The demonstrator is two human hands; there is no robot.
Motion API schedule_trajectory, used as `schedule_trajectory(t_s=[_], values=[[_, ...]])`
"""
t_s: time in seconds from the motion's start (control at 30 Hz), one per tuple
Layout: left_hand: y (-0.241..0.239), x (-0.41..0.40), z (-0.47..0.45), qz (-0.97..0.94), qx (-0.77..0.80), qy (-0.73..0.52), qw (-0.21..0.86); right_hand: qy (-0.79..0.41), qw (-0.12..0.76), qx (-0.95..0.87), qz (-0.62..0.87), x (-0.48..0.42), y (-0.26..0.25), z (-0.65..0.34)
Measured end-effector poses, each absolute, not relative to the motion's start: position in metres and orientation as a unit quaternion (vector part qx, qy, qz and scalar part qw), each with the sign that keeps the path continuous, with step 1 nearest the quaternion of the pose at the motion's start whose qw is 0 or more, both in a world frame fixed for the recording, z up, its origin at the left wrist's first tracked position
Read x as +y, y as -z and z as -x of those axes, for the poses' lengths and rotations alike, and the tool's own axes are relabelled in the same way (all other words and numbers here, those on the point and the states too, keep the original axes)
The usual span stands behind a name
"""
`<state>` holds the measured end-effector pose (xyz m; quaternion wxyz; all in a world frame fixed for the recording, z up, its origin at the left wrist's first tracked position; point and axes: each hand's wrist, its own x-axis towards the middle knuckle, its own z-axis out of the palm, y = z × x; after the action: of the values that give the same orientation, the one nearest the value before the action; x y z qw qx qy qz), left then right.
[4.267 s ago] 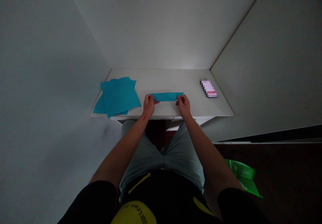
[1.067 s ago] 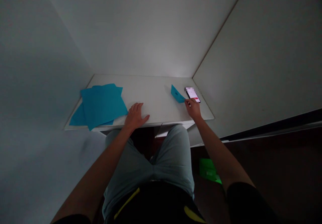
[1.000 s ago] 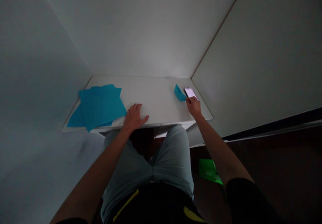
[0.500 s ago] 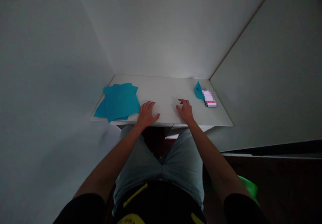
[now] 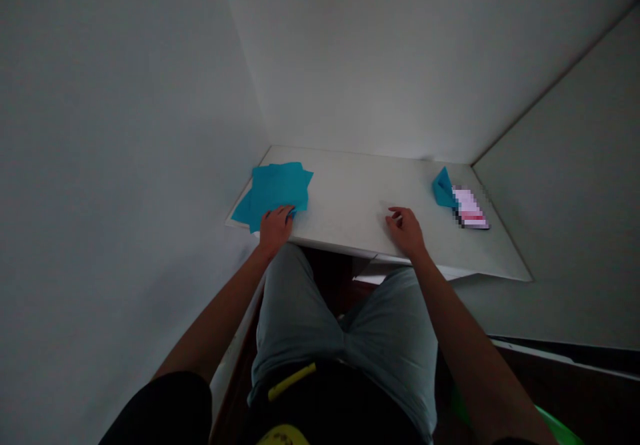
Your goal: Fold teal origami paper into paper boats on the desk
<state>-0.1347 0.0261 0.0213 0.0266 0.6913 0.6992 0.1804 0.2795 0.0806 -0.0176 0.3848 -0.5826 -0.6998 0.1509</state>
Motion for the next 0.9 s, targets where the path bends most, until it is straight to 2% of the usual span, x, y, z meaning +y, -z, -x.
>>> schedule_trajectory(t_s=[0.27,0.5,0.57,0.73,0.8,0.9], values=[[-0.073,0.033,0.105,-0.734,0.617,-0.278,0.056,-0.152,0.388,-0.698,0.583,0.082,0.023,-0.280],[-0.084,0.009,0.028,-0.847,0.499,-0.166,0.073,-0.123,0.395,-0.734,0.539,0.070,0.011,-0.276],[-0.077,0.000,0.006,-0.857,0.491,-0.134,0.078,-0.101,0.363,-0.775,0.507,0.062,0.005,-0.274],[-0.069,-0.016,-0.029,-0.878,0.461,-0.105,0.077,-0.104,0.206,-0.874,0.427,0.036,-0.005,-0.272],[-0.069,-0.019,-0.028,-0.880,0.456,-0.112,0.071,-0.116,0.188,-0.878,0.425,0.029,-0.006,-0.274],[-0.064,-0.016,-0.005,-0.867,0.473,-0.147,0.059,-0.141,0.213,-0.866,0.429,0.025,-0.007,-0.280]])
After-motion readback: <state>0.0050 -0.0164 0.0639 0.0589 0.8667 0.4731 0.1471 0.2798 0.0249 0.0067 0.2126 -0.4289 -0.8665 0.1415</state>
